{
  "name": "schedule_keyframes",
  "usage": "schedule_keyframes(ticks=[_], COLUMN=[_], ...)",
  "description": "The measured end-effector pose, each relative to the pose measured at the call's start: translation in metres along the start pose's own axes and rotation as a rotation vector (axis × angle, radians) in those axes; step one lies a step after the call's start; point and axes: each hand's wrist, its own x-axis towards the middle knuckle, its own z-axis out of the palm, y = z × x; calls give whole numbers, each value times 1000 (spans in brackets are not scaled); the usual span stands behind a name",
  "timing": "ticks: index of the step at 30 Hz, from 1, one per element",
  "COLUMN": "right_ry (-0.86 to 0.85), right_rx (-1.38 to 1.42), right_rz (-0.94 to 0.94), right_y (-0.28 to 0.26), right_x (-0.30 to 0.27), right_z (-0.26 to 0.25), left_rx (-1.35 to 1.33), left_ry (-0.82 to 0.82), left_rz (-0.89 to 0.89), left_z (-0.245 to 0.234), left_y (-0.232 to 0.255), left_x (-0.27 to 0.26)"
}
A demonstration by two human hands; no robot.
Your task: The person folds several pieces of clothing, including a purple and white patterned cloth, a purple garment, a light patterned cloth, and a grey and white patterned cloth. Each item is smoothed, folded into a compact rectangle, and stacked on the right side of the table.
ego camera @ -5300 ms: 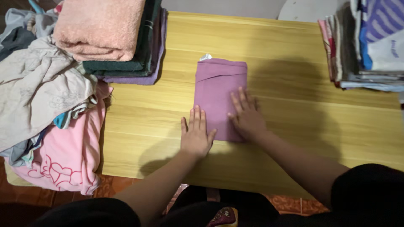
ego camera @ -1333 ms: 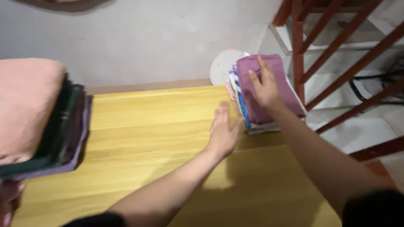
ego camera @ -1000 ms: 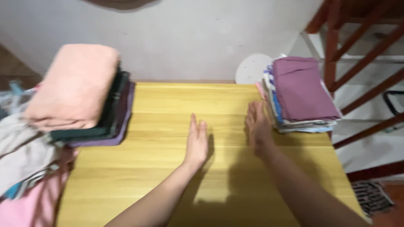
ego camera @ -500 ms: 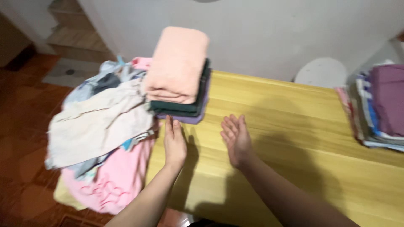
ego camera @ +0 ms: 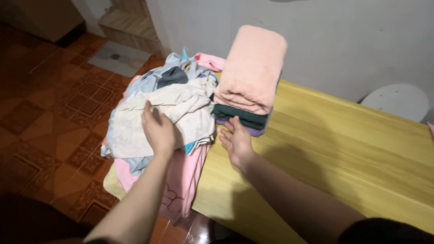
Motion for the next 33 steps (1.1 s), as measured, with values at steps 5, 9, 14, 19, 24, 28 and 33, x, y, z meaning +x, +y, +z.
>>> schedule_keyframes(ticks=[5, 9, 14, 19, 24, 28, 33], right_ry=[102, 93, 75, -6, -161, -301, -333], right_rx=[5, -11, -71, -262, -205, 1, 47], right_rz=[82, 134, 195, 181, 69, 55, -61], right_y=[23, 36, 44, 27, -26, -67, -104], right_x=[34, 57, 71, 62, 25, -10, -44], right_z=[8, 5, 2, 23, 51, 57, 31], left_rx=[149, 314, 433, 390, 477, 368, 271], left_ry=[42, -74, -121, 125, 185, 68, -154], left_rz=[0, -149, -217, 49, 227, 186, 6], left_z=[-2, 1, 1, 2, 4, 8, 27], left_y=[-23, -28, -19, -5, 30, 80, 153], left_x=[46, 72, 77, 64, 64, 62, 33])
